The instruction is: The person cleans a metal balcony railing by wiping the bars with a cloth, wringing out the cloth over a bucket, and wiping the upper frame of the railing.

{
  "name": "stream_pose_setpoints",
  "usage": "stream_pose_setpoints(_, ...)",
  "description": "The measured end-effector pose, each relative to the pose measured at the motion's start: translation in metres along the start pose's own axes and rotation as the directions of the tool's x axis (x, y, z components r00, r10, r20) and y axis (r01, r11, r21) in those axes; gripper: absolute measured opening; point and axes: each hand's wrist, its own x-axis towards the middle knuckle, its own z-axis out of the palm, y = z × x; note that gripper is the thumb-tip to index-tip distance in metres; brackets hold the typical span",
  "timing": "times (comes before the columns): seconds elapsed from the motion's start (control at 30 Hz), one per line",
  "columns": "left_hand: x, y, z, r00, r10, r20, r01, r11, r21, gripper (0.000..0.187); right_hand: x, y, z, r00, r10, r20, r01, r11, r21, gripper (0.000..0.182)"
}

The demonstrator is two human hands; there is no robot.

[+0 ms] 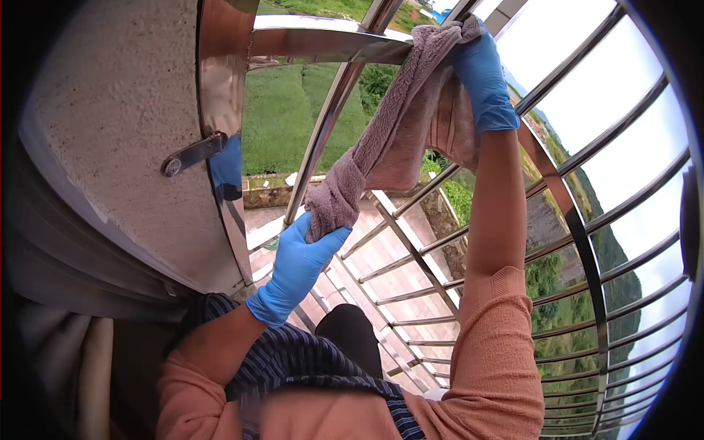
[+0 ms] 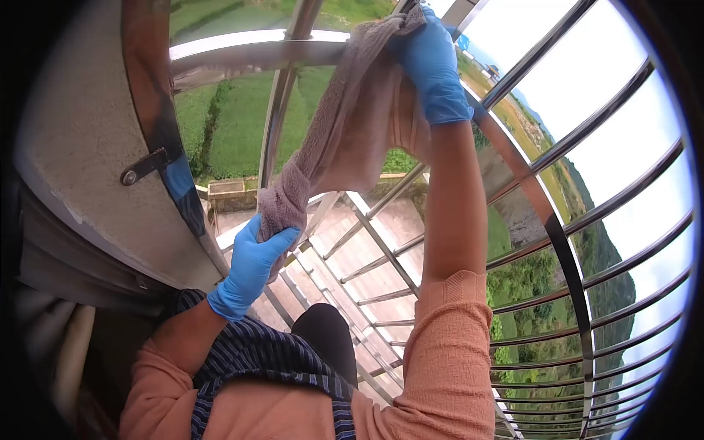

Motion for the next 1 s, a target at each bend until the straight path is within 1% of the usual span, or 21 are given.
stream_pose_setpoints(0.03,-0.001,0.004,-0.001,1.000,-0.002,-0.001,0.002,1.000,0.000,0.025,0.011,0.009,-0.004,0.989,-0.076,0.124,0.080,0.996,-0.026,0.028)
stream_pose_setpoints(0.07,0.000,0.009,0.000,1.000,-0.019,-0.007,0.019,1.000,-0.007,0.025,0.011,0.018,-0.004,0.989,-0.078,0.124,0.082,0.996,-0.027,0.028)
stream_pose_setpoints(0.13,0.000,0.008,0.002,0.999,-0.048,-0.009,0.047,0.999,-0.015,0.025,0.001,0.004,-0.019,0.959,-0.157,0.236,0.110,0.973,0.202,0.031)
stream_pose_setpoints(0.17,0.000,0.007,0.002,0.999,-0.033,-0.006,0.033,0.999,-0.023,0.025,0.000,0.001,-0.020,0.959,-0.155,0.238,0.107,0.974,0.201,0.031)
stream_pose_setpoints(0.23,0.001,0.006,0.000,1.000,-0.015,-0.005,0.014,1.000,-0.025,0.024,-0.001,-0.008,-0.022,0.940,-0.252,0.230,0.096,0.842,0.531,0.026)
stream_pose_setpoints(0.3,0.000,0.002,0.000,1.000,0.014,0.012,-0.015,0.999,0.035,0.026,0.005,0.006,-0.021,0.943,-0.289,0.167,0.135,0.787,0.601,0.034)
stream_pose_setpoints(0.37,0.001,-0.008,0.001,0.999,0.033,0.022,-0.033,0.999,0.015,0.026,0.016,0.060,-0.008,0.887,-0.295,0.356,-0.048,0.707,0.706,0.035)
stream_pose_setpoints(0.4,0.001,-0.013,0.001,0.998,0.044,0.033,-0.043,0.999,-0.008,0.027,0.022,0.056,-0.015,0.866,-0.353,0.355,0.086,0.804,0.589,0.036)
stream_pose_setpoints(0.43,0.001,-0.015,0.000,0.998,0.046,0.034,-0.046,0.999,-0.005,0.027,0.027,0.051,-0.019,0.867,-0.353,0.352,0.088,0.803,0.589,0.036)
stream_pose_setpoints(0.5,-0.003,-0.020,0.000,0.997,0.005,0.076,-0.010,0.998,0.065,0.028,0.030,0.046,-0.023,0.820,-0.416,0.393,0.323,0.903,0.284,0.039)
stream_pose_setpoints(0.53,-0.004,-0.022,0.002,0.997,0.025,0.076,-0.033,0.993,0.109,0.028,0.022,0.035,-0.026,0.822,-0.415,0.391,0.322,0.904,0.282,0.039)
stream_pose_setpoints(0.6,-0.009,-0.016,0.006,0.997,-0.001,0.083,-0.009,0.993,0.117,0.028,-0.008,0.017,-0.032,0.943,-0.285,0.169,0.249,0.946,0.208,0.042)
stream_pose_setpoints(0.63,-0.009,-0.012,0.008,0.996,-0.013,0.084,0.003,0.992,0.123,0.029,-0.015,0.017,-0.035,0.945,-0.283,0.162,0.249,0.947,0.201,0.042)
stream_pose_setpoints(0.7,-0.009,-0.010,0.008,0.996,-0.018,0.087,0.008,0.993,0.119,0.030,-0.031,0.024,-0.023,0.969,-0.239,-0.061,0.247,0.931,0.268,0.043)
stream_pose_setpoints(0.73,-0.010,-0.011,0.008,0.996,-0.035,0.079,0.026,0.994,0.110,0.030,-0.039,0.029,-0.019,0.975,-0.164,-0.148,0.218,0.817,0.534,0.041)
stream_pose_setpoints(0.77,-0.010,-0.010,0.009,0.996,-0.030,0.078,0.022,0.994,0.106,0.030,-0.040,0.035,-0.016,0.974,-0.169,-0.149,0.223,0.816,0.533,0.041)
stream_pose_setpoints(0.8,-0.011,-0.009,0.008,0.995,-0.012,0.096,-0.003,0.988,0.152,0.029,-0.042,0.032,-0.013,0.999,0.035,-0.039,0.008,0.644,0.765,0.037)
stream_pose_setpoints(0.83,-0.012,-0.009,0.009,0.993,0.000,0.116,-0.023,0.980,0.199,0.029,-0.045,0.030,-0.008,0.971,0.204,0.128,-0.199,0.379,0.904,0.034)
stream_pose_setpoints(0.87,-0.013,-0.016,0.009,0.993,-0.008,0.118,-0.016,0.980,0.200,0.029,-0.043,0.024,0.008,0.994,0.108,-0.010,-0.075,0.747,0.661,0.030)
stream_pose_setpoints(0.9,-0.010,-0.028,0.007,0.993,0.014,0.116,-0.033,0.987,0.160,0.028,-0.054,-0.023,-0.002,0.984,-0.010,-0.180,0.027,0.996,0.090,0.029)
stream_pose_setpoints(1.0,-0.009,-0.029,0.007,0.995,0.032,0.090,-0.047,0.986,0.161,0.028,-0.062,-0.045,0.007,0.955,-0.065,-0.289,0.054,0.997,-0.047,0.029)
